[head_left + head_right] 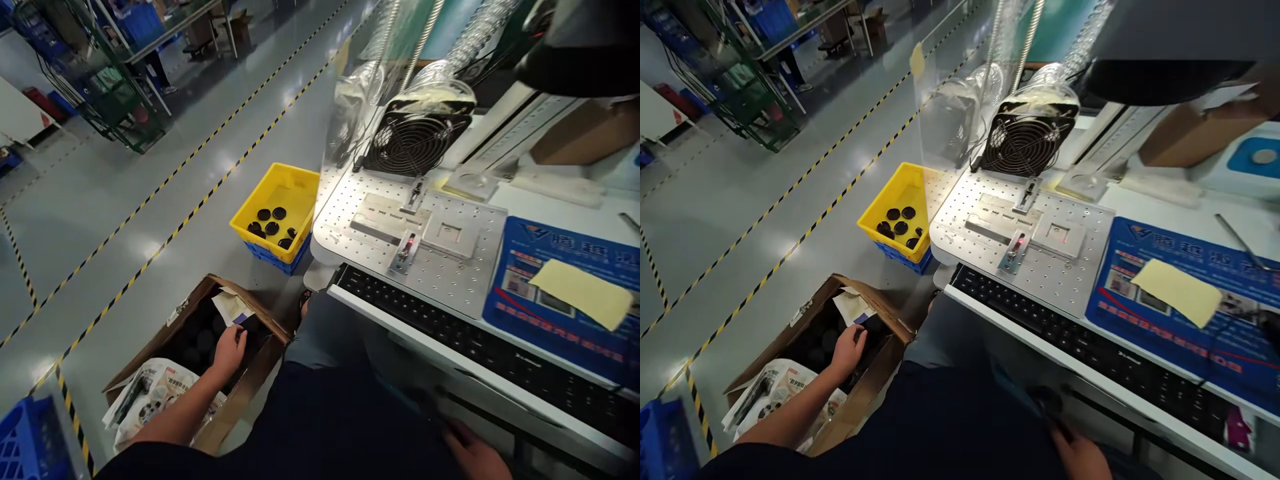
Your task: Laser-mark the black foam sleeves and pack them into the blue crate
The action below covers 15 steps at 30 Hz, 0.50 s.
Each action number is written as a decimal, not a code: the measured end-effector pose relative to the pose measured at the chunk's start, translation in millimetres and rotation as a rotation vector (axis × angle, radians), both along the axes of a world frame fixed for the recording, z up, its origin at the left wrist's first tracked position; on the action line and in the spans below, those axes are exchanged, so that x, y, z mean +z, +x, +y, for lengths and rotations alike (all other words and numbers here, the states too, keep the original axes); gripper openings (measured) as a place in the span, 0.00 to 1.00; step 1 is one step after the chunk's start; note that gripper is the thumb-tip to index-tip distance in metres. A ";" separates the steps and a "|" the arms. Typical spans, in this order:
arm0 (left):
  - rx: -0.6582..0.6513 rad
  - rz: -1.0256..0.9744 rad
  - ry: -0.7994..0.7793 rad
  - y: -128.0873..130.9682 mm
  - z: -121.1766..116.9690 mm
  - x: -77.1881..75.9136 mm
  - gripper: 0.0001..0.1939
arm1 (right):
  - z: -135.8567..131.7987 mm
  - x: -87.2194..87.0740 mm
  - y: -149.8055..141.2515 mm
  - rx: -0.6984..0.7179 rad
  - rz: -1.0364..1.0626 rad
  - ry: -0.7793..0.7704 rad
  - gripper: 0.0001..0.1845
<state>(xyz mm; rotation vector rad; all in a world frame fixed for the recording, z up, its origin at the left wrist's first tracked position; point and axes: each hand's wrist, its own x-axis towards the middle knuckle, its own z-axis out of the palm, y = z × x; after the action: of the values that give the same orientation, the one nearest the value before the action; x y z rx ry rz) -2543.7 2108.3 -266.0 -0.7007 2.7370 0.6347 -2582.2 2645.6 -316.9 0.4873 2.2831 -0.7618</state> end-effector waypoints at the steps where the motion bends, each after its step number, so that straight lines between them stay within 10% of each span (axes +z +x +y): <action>1: 0.023 -0.051 -0.035 0.9 -9.6 -10.4 0.16 | -3.6 6.9 -3.9 0.005 -0.004 -0.013 0.24; 6: 0.014 -0.243 -0.114 -18.8 -16.1 -52.6 0.24 | -42.9 62.7 -22.1 0.019 0.097 -0.114 0.27; 15: -0.127 -0.340 -0.116 -73.4 -5.7 -67.7 0.20 | -46.4 208.5 -99.6 0.084 0.554 -0.221 0.21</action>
<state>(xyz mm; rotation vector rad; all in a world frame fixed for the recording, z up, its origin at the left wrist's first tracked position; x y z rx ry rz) -2617.0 2102.6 -333.7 -0.5913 2.4903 0.2984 -2681.8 2599.2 -108.4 0.0767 2.6499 -1.2058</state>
